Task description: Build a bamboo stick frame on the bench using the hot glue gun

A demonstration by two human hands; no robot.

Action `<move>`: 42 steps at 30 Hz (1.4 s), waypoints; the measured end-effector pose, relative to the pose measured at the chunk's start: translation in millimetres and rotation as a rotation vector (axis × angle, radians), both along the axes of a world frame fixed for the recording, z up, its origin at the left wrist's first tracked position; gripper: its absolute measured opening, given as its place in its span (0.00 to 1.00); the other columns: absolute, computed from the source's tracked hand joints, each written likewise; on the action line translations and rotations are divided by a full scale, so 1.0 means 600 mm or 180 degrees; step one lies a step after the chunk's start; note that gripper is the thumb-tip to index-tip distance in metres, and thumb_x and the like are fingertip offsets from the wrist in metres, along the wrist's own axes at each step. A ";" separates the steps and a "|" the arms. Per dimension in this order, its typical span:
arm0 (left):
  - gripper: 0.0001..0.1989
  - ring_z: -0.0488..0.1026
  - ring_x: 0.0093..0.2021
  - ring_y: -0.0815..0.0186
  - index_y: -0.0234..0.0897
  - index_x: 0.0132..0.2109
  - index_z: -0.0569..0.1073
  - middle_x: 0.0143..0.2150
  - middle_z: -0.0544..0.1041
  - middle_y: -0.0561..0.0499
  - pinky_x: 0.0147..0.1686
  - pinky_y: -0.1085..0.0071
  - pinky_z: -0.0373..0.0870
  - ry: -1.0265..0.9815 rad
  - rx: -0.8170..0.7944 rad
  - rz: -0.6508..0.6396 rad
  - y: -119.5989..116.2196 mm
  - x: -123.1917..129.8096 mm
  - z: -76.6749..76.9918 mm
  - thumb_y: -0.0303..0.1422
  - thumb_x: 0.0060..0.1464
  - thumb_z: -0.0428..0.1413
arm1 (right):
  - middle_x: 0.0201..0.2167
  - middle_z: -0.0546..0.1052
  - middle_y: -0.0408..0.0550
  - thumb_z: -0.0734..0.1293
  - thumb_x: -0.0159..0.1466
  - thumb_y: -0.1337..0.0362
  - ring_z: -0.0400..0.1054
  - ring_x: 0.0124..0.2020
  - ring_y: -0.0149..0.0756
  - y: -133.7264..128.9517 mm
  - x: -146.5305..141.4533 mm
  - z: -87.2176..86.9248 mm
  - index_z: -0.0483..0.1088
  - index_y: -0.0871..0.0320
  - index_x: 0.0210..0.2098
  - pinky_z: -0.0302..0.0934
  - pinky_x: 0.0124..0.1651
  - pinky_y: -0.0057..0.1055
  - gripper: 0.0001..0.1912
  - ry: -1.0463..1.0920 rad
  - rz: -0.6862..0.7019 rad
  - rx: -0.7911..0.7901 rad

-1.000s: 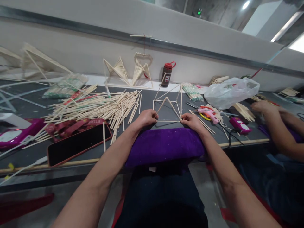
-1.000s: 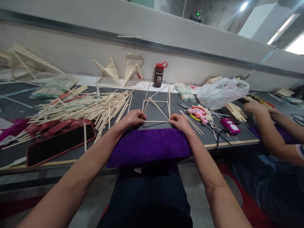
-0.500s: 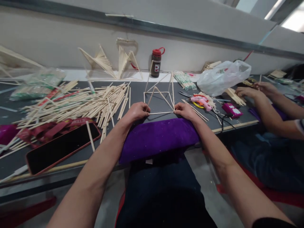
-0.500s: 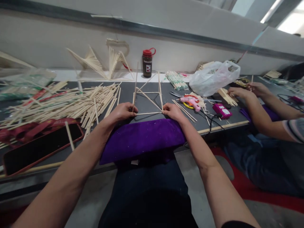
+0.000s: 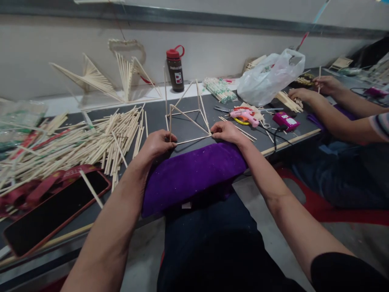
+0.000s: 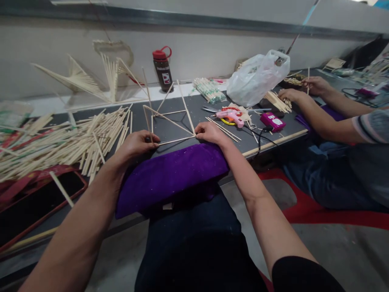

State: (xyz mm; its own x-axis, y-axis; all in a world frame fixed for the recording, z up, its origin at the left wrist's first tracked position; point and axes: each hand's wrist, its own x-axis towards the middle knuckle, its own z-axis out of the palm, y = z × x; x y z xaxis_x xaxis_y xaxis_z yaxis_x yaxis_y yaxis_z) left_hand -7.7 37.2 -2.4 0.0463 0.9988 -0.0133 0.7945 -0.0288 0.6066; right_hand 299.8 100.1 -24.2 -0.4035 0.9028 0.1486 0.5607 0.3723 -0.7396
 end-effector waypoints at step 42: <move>0.14 0.77 0.34 0.59 0.40 0.38 0.81 0.33 0.80 0.47 0.34 0.66 0.71 -0.0100 -0.0104 0.0017 0.002 -0.001 0.008 0.38 0.42 0.61 | 0.27 0.74 0.41 0.74 0.43 0.60 0.65 0.22 0.25 -0.045 0.224 0.071 0.71 0.57 0.35 0.61 0.24 0.23 0.19 0.2361 -0.1297 -0.0447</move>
